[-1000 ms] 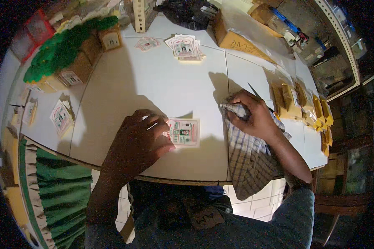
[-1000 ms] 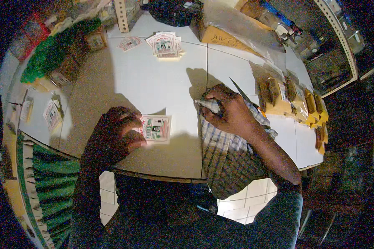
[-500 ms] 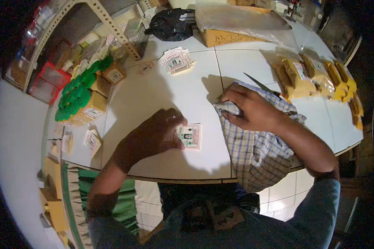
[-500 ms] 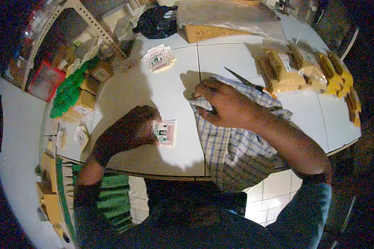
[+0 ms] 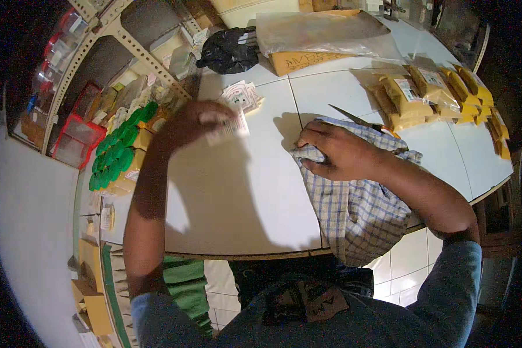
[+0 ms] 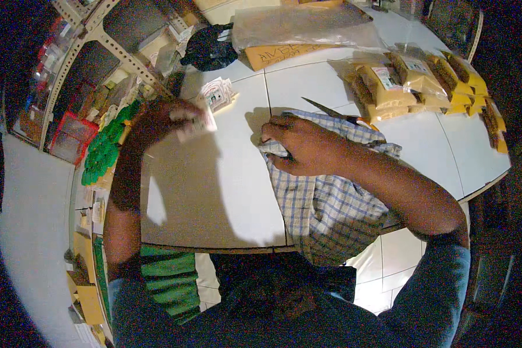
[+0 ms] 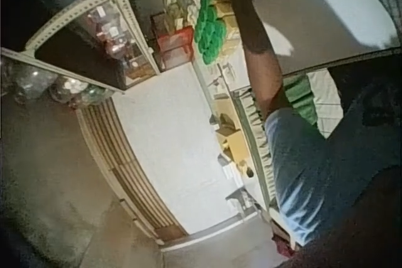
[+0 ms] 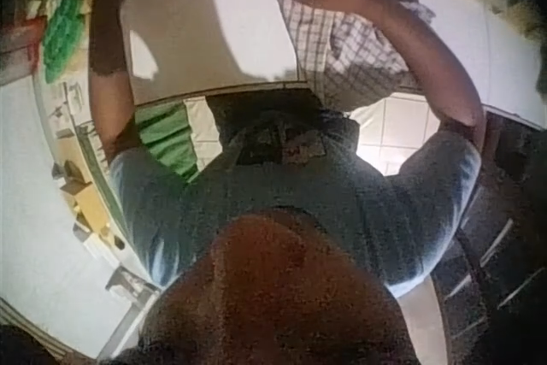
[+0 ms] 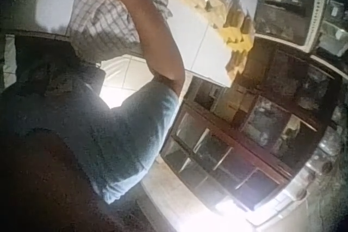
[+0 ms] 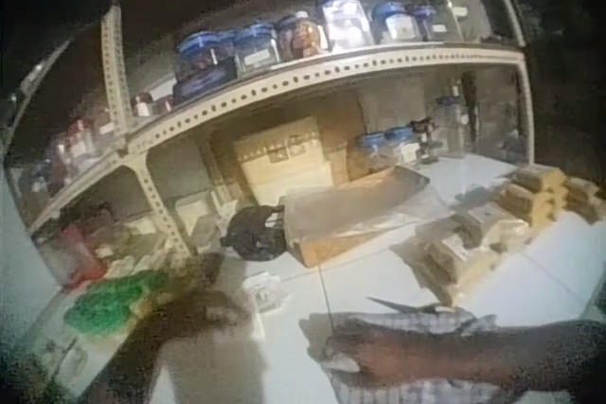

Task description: The recorder is applying small paper labels to what appear to be product containers or small cardboard boxes.

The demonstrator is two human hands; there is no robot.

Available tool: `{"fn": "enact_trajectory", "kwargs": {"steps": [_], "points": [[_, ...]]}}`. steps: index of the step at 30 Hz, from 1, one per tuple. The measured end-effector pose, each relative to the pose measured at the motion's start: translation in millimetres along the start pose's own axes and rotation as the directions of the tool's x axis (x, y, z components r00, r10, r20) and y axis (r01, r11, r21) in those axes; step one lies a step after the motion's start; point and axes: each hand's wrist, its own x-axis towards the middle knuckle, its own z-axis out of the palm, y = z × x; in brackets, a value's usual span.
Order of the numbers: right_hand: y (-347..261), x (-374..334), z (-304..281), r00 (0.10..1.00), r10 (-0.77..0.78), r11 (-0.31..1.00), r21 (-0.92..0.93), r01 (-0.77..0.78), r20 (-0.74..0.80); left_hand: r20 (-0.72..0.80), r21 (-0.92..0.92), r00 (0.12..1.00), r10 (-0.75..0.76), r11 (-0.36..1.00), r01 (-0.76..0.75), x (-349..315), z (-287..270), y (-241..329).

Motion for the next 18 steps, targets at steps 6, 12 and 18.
{"fn": "enact_trajectory", "kwargs": {"steps": [6,12,18], "points": [[-3.6,1.0,-1.8,0.997,-0.014,0.998,0.056,0.018,-0.071,0.100,-0.012,0.991,-0.090,0.996,0.092,76.5,-33.5,-27.8],[-5.3,3.0,2.2,0.999,-0.025,0.995,0.092,0.027,-0.022,0.207,0.173,0.976,-0.065,0.984,0.029,110.4,-15.3,-77.3],[-0.6,0.5,3.2,0.999,-0.021,0.996,0.085,0.024,-0.040,-0.324,0.139,0.946,0.032,0.990,0.014,28.0,-24.2,-44.8]]}}
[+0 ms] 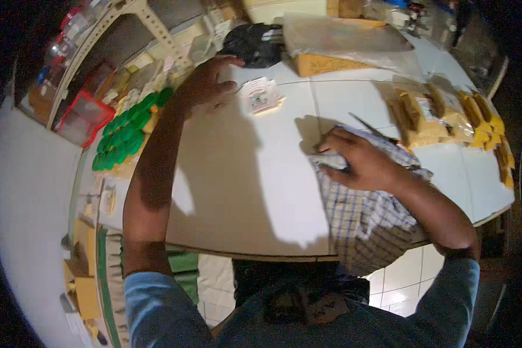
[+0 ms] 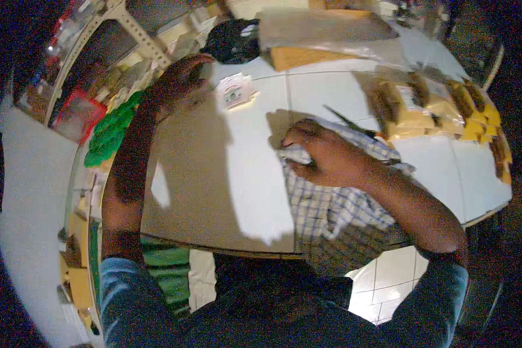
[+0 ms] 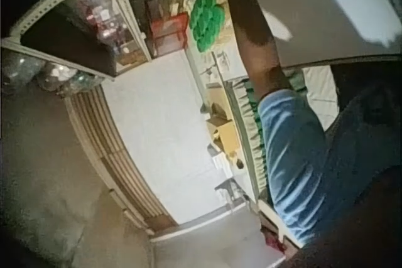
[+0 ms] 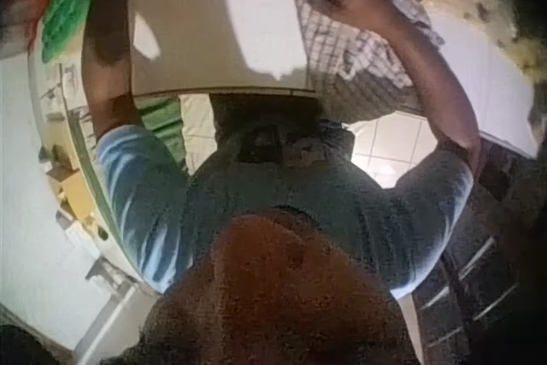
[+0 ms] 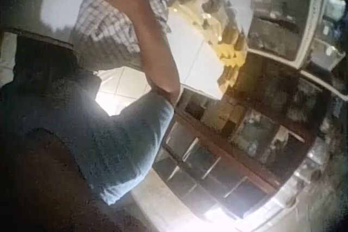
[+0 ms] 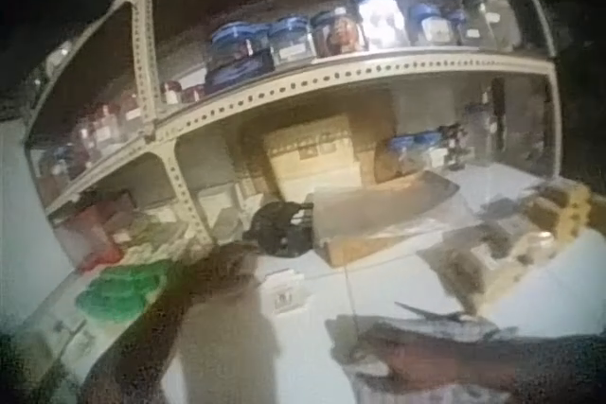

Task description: The recorder is applying small paper labels to what appear to be product containers or small cardboard boxes.

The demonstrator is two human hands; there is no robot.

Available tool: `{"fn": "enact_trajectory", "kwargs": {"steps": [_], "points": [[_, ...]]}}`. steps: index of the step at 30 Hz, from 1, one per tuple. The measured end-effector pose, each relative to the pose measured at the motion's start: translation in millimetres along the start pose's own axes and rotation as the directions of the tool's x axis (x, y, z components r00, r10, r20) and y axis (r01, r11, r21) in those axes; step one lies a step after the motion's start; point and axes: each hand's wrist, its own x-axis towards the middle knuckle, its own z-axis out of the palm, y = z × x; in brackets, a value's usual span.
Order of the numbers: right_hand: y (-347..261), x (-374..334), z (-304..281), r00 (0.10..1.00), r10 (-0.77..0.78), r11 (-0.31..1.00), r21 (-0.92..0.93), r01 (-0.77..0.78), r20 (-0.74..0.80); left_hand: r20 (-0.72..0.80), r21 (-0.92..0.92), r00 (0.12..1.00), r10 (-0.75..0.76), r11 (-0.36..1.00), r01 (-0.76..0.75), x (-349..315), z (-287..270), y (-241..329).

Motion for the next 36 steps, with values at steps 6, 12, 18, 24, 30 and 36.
{"fn": "enact_trajectory", "kwargs": {"steps": [6,12,18,24,30,36], "points": [[-4.0,-0.6,-4.5,0.999,0.029,0.999,-0.024,-0.030,-0.042,0.216,0.054,0.909,-0.356,0.934,0.353,-174.7,-98.9,-24.5],[-5.9,5.8,1.3,0.999,0.043,0.999,-0.020,-0.044,-0.030,0.119,0.003,0.733,-0.669,0.739,0.674,-317.4,-120.7,-34.8],[-13.7,9.1,4.2,0.997,0.068,0.998,-0.010,-0.068,-0.025,0.141,-0.125,0.660,-0.738,0.648,0.751,-346.7,-117.8,-59.2],[-16.3,10.6,4.6,0.998,0.058,0.997,-0.043,-0.059,-0.027,0.161,-0.283,0.697,-0.699,0.644,0.711,-346.2,-113.3,-70.0],[-14.6,8.1,1.6,0.996,0.091,0.995,-0.046,-0.092,-0.023,0.168,-0.112,0.658,-0.734,0.649,0.752,-342.9,-124.5,-74.3],[-12.5,8.1,1.0,0.997,0.082,0.996,-0.028,-0.082,-0.017,0.103,-0.105,0.642,-0.760,0.633,0.767,-343.5,-127.8,-64.6]]}}
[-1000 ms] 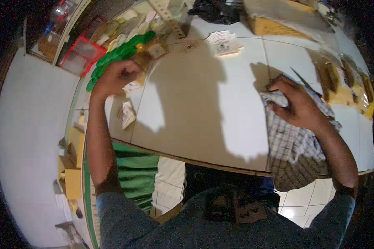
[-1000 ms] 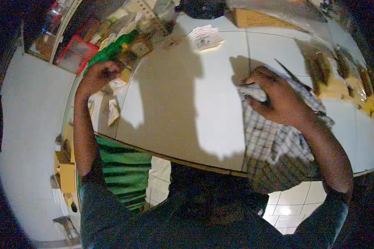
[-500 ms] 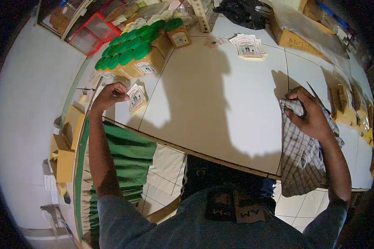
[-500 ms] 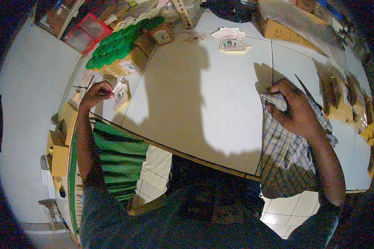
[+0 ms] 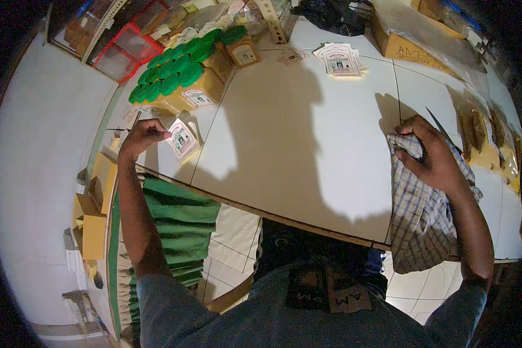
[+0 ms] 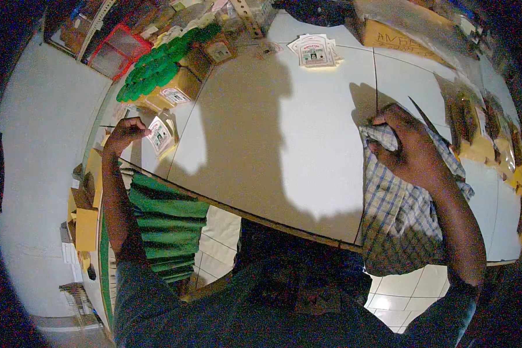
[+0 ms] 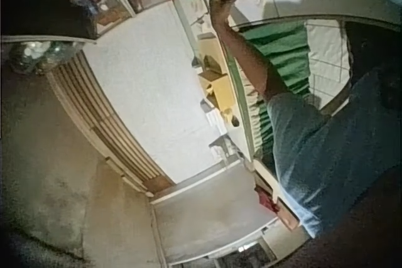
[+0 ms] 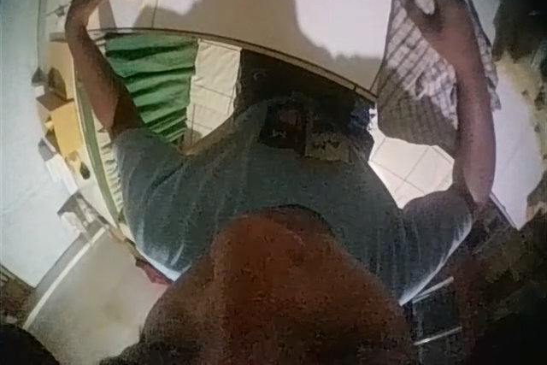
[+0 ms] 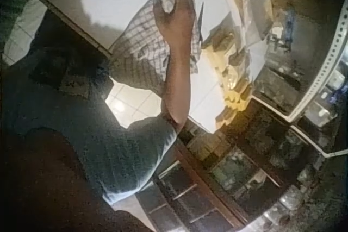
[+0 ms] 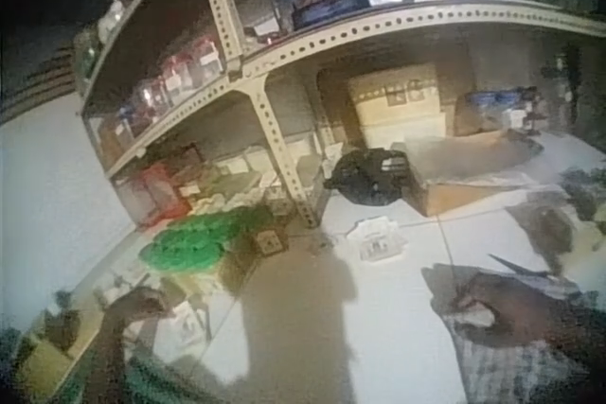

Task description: The recorder is applying small paper labels to what appear to be product containers or small cardboard boxes.

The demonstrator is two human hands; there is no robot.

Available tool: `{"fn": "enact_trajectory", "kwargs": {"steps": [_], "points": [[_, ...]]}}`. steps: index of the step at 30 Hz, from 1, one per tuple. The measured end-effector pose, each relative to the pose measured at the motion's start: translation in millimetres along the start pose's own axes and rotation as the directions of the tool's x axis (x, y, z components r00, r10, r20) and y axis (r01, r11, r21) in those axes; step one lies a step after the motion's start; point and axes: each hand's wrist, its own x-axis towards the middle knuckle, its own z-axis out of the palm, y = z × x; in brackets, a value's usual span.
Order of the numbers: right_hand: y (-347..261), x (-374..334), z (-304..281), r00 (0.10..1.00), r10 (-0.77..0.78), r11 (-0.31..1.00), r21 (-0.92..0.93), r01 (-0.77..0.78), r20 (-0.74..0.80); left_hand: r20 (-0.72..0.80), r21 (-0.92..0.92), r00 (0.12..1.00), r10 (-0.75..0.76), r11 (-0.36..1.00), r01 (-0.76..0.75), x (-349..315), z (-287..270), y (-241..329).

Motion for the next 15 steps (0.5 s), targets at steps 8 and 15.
{"fn": "enact_trajectory", "kwargs": {"steps": [8,15], "points": [[3.7,-1.1,4.1,1.000,0.016,1.000,-0.011,-0.016,0.005,-0.052,-0.101,0.995,-0.088,0.991,0.083,-11.8,-3.6,13.9],[2.1,-2.0,-1.8,1.000,0.008,1.000,-0.002,-0.008,0.017,-0.120,-0.251,0.991,-0.066,0.967,0.034,-30.5,9.0,60.6]]}}
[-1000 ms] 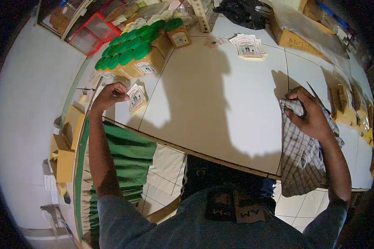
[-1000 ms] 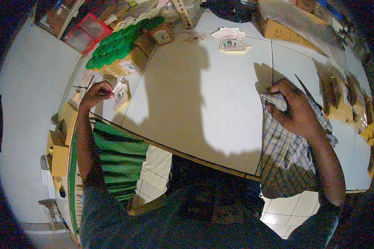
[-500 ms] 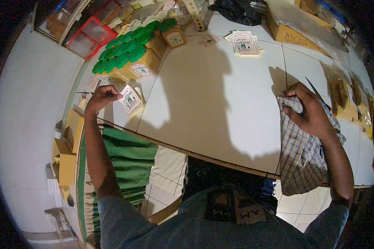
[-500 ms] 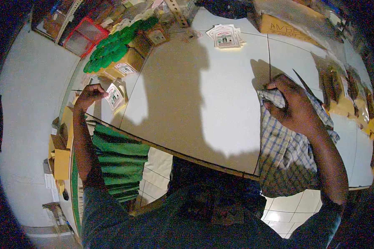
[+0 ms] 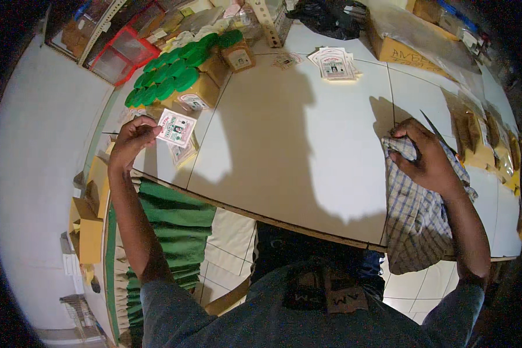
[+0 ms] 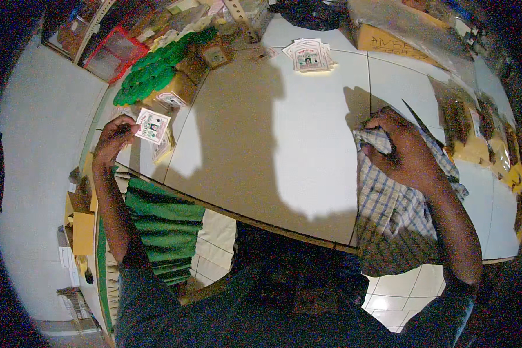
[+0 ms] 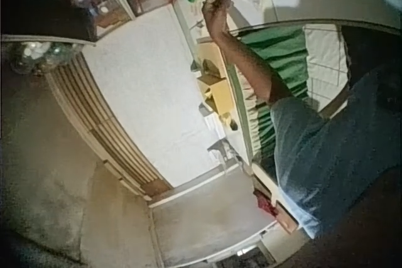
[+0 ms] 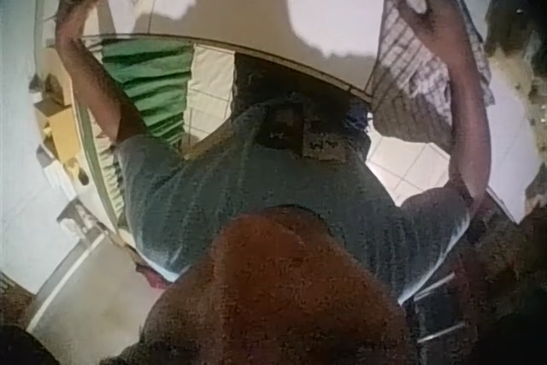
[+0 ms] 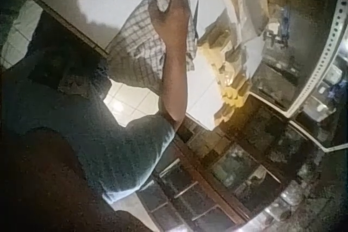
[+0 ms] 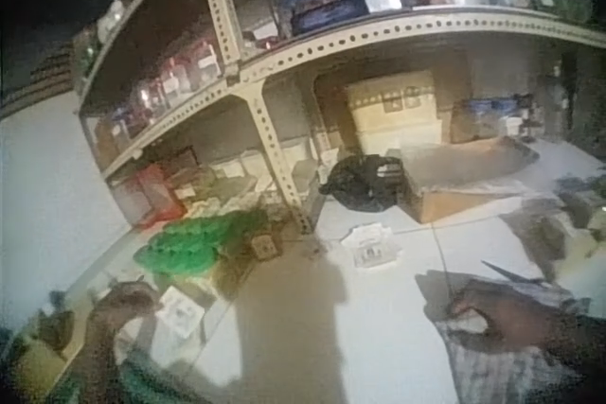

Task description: The recorder is applying small paper labels to what appear to be product containers or small cardboard boxes.

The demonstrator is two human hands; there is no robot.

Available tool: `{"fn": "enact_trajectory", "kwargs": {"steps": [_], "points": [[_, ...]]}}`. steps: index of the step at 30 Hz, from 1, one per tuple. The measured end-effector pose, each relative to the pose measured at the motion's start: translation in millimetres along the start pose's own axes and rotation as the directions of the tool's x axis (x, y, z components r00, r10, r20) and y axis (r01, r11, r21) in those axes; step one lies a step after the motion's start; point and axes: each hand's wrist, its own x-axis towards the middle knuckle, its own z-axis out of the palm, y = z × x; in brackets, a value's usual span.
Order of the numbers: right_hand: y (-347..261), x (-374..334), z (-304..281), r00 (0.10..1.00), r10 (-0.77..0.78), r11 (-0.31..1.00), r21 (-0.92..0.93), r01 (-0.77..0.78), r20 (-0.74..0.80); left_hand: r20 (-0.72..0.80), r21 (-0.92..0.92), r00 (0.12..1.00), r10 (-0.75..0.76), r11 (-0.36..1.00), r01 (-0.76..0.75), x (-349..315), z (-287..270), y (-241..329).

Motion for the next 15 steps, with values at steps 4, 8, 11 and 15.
{"fn": "enact_trajectory", "kwargs": {"steps": [4,8,11,15], "points": [[2.4,-6.1,-2.7,0.999,0.036,0.998,-0.045,-0.038,-0.031,-0.144,-0.371,0.981,0.131,0.912,-0.176,-20.8,108.8,52.1],[-5.8,2.8,-4.4,0.995,-0.042,0.999,0.000,0.042,-0.091,-0.110,-0.242,0.952,0.285,0.921,-0.304,-53.6,225.1,74.6],[-26.4,6.6,-8.5,0.988,-0.064,0.996,0.047,0.072,-0.138,-0.122,0.041,0.918,0.377,0.926,-0.375,-67.4,260.5,92.9],[-65.6,16.1,18.0,0.972,-0.218,0.973,-0.056,0.223,0.085,-0.124,0.050,0.873,0.471,0.882,-0.469,-61.0,276.0,78.3]]}}
